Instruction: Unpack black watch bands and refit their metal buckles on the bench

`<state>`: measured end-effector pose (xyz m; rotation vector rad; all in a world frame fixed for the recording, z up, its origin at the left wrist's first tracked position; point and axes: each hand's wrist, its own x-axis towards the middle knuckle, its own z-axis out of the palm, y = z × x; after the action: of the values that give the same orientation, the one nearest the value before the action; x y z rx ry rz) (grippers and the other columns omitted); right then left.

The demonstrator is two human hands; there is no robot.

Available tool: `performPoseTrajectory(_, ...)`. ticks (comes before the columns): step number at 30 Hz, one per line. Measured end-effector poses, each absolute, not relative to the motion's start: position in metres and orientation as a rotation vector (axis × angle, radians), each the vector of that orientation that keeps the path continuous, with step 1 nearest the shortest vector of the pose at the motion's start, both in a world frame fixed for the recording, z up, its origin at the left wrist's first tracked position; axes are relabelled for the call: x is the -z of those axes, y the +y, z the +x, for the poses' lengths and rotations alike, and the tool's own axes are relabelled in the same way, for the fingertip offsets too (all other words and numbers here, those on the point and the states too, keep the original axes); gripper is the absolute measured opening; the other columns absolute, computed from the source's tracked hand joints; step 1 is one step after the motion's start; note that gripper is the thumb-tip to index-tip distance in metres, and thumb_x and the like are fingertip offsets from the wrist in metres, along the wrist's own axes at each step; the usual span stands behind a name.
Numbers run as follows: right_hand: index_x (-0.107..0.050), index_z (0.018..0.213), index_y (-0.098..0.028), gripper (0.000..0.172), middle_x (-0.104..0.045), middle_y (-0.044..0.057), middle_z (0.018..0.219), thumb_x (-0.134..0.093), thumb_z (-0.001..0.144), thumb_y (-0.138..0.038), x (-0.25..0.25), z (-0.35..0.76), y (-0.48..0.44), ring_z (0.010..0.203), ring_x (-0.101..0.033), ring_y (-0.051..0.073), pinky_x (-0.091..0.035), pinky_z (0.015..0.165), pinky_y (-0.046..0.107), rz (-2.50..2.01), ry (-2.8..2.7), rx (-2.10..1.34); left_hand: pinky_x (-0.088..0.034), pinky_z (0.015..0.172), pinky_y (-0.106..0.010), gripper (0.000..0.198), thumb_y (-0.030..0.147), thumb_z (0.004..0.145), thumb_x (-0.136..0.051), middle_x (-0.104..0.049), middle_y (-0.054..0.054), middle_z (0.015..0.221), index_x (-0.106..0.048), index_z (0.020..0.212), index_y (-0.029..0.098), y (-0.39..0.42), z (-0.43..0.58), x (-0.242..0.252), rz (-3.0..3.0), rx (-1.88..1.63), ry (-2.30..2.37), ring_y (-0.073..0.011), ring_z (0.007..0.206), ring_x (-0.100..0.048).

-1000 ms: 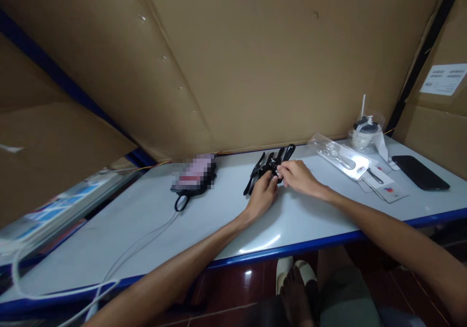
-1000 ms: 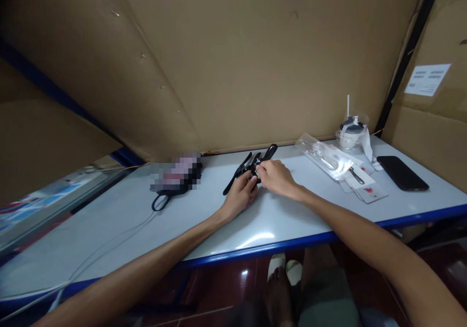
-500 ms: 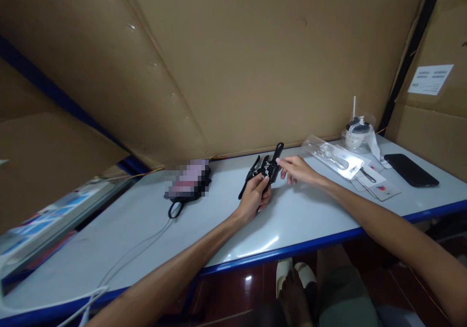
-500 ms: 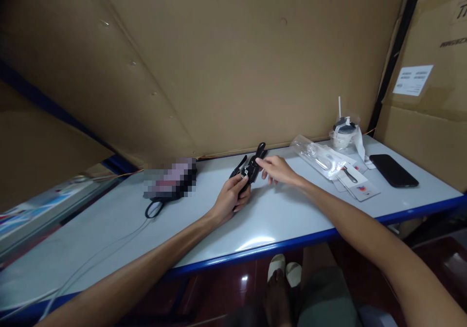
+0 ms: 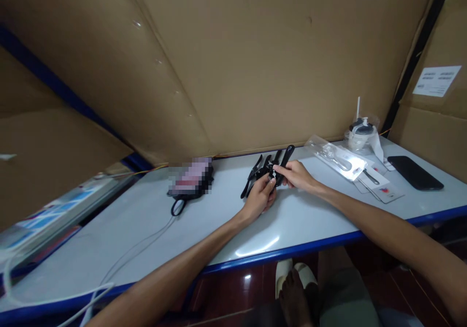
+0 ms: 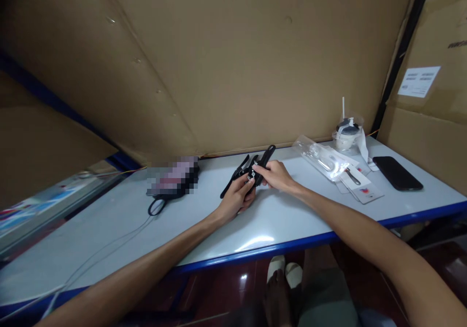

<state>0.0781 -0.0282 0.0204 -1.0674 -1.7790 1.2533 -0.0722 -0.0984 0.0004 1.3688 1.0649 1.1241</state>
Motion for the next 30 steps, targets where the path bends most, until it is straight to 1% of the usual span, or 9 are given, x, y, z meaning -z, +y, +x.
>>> performPoseTrajectory(5,-0.055,0.057,-0.019,0.057,-0.057,0.0,0.046,-0.062,0.096,-0.06,-0.022,0.078,-0.027,0.036,-0.046,0.009,-0.033,0.038,0.022,-1.05,-1.734,-1.301,-0.018,0.03,-0.016,0.047,0.064,0.084,-0.069,-0.038,0.012,0.051,-0.048,0.089,0.022,-0.101,-0.069,-0.005,1.322,-1.156,1.048,-0.0044,0.033,-0.023)
performPoseTrajectory(11,-0.056,0.065,-0.019,0.063,-0.057,0.0,0.049,-0.055,0.092,-0.077,-0.024,0.09,-0.012,0.036,-0.046,0.009,-0.033,0.037,0.022,-0.952,-1.598,-1.285,-0.021,0.033,-0.015,0.046,0.06,0.084,-0.071,-0.039,0.012,0.052,-0.041,0.085,0.025,-0.091,-0.09,-0.044,1.221,-1.393,0.984,-0.0046,0.034,-0.026)
performPoseTrajectory(16,-0.055,0.064,-0.02,0.062,-0.055,-0.001,0.049,-0.058,0.087,-0.077,-0.017,0.094,-0.003,0.037,-0.044,0.009,-0.031,0.039,0.022,-0.98,-1.634,-1.212,-0.029,0.038,-0.019,0.039,0.055,0.095,-0.056,-0.045,0.007,0.054,-0.042,0.078,0.023,-0.061,-0.134,-0.044,1.315,-1.536,1.383,-0.0085,0.039,-0.04)
performPoseTrajectory(19,-0.055,0.064,-0.021,0.06,-0.055,-0.001,0.049,-0.056,0.087,-0.076,-0.01,0.093,-0.001,0.038,-0.043,0.01,-0.03,0.041,0.024,-0.998,-1.705,-1.173,-0.03,0.045,-0.022,0.036,0.044,0.1,-0.047,-0.049,0.003,0.056,-0.045,0.071,0.022,-0.046,-0.157,-0.028,1.431,-1.334,1.875,-0.0108,0.044,-0.043)
performPoseTrajectory(23,-0.055,0.062,-0.021,0.052,-0.054,-0.001,0.05,-0.051,0.093,-0.063,-0.005,0.094,-0.002,0.046,-0.046,0.013,-0.033,0.051,0.026,-0.991,-1.931,-0.905,-0.031,0.056,-0.025,0.034,0.028,0.092,-0.062,-0.054,-0.003,0.059,-0.049,0.061,0.021,-0.038,-0.175,-0.014,1.505,-1.241,2.066,-0.017,0.061,-0.054)
performPoseTrajectory(25,-0.054,0.06,-0.021,0.048,-0.053,0.0,0.051,-0.05,0.095,-0.053,-0.004,0.095,-0.003,0.052,-0.046,0.014,-0.032,0.057,0.027,-0.98,-2.064,-0.683,-0.035,0.062,-0.027,0.026,0.025,0.09,-0.063,-0.061,-0.006,0.066,-0.054,0.067,0.02,-0.038,-0.18,-0.011,1.526,-1.196,2.128,-0.0219,0.073,-0.061)
performPoseTrajectory(27,-0.052,0.059,-0.021,0.045,-0.054,0.0,0.054,-0.049,0.097,-0.046,-0.004,0.096,-0.004,0.055,-0.045,0.015,-0.03,0.06,0.028,-0.987,-2.166,-0.531,-0.039,0.068,-0.029,0.009,0.023,0.091,-0.06,-0.07,-0.011,0.081,-0.062,0.084,0.019,-0.04,-0.182,-0.009,1.573,-1.051,2.232,-0.0264,0.086,-0.066)
performPoseTrajectory(28,-0.052,0.06,-0.021,0.044,-0.055,0.0,0.056,-0.049,0.097,-0.044,-0.004,0.096,-0.005,0.056,-0.044,0.014,-0.029,0.061,0.029,-0.994,-2.203,-0.486,-0.041,0.071,-0.03,0.009,0.023,0.093,-0.058,-0.073,-0.013,0.09,-0.065,0.096,0.018,-0.041,-0.182,-0.009,1.608,-0.936,2.296,-0.0282,0.092,-0.068)
performPoseTrajectory(30,-0.051,0.06,-0.021,0.043,-0.057,0.001,0.058,-0.048,0.099,-0.04,-0.005,0.095,-0.007,0.057,-0.042,0.014,-0.028,0.062,0.029,-1.003,-2.254,-0.432,-0.045,0.077,-0.033,0.025,0.024,0.097,-0.05,-0.075,-0.017,0.107,-0.063,0.117,0.02,-0.043,-0.182,-0.01,1.687,-0.684,2.4,-0.0309,0.102,-0.07)
